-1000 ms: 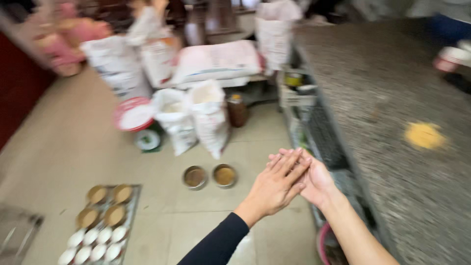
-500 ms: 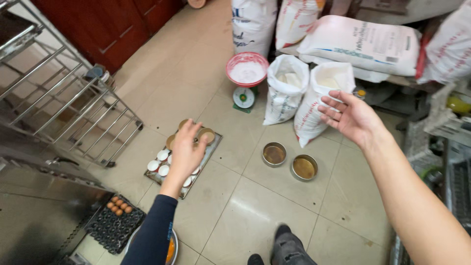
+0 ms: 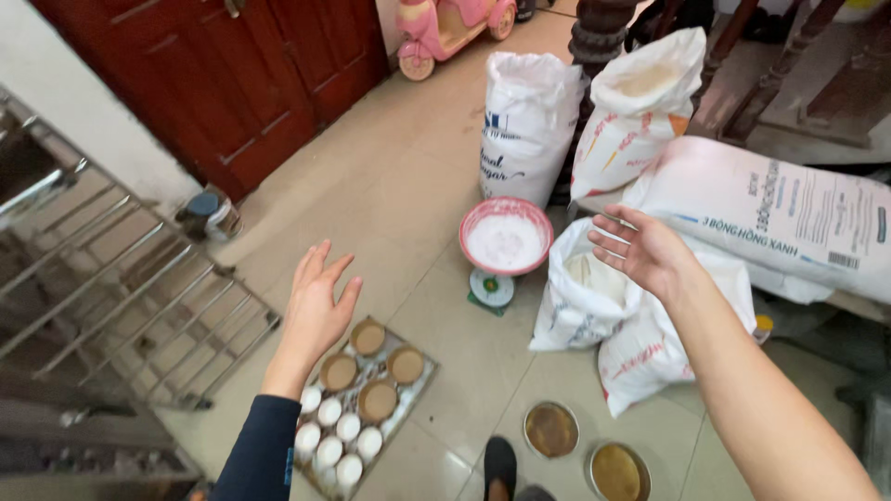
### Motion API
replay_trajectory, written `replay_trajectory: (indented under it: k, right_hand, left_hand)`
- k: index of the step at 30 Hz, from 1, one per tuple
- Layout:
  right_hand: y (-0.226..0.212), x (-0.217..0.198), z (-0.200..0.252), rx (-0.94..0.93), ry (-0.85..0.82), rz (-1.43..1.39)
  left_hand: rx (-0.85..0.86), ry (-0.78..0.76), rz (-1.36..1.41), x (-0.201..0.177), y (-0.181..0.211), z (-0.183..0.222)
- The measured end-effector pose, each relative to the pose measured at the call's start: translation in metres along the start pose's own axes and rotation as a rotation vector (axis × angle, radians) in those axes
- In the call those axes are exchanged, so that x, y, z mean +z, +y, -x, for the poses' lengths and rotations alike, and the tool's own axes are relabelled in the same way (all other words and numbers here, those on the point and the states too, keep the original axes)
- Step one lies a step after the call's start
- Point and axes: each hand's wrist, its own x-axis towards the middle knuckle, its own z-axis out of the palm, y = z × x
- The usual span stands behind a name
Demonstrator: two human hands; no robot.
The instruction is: The person separates egg yolks from whites, prepares a large mixer bowl, attaches a whisk attachment to an industrial mixer, and measures ingredients using a scale and various containers.
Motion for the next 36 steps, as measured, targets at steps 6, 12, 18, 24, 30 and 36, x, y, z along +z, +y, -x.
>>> replay_trajectory:
  k: [6,12,18,24,30,36]
  right_hand:
    - [-0.063,0.031,-0.111,0.027,0.025,0.029]
    - [-0.106,0.034,-0.191,-0.02,0.084,0.025]
    - [-0.132,0.018,-0.269,-0.068,0.238,0.022]
    - [-0.155,0.016,-0.345,-0.131,0.353,-0.095]
    - [-0.17,0.012,-0.402,-0.142,0.36,-0.091]
    - [-0.182,0.016,-0.479,-0.102,0.33,-0.056]
  left_hand:
    - [-0.039,-0.042,-0.003,0.035,-0.031,-0.115]
    - [-0.035,-0.12,0.071,0.113,-0.065,-0.238]
    - [0.151,-0.348,0.249,0.224,-0.08,-0.387]
    - [0.172,-0.696,0.361,0.316,-0.011,-0.527]
    - [0.415,-0.698,0.376,0.384,0.018,-0.589]
    - [0.411,-0.659,0.302,0.436,-0.004,-0.625]
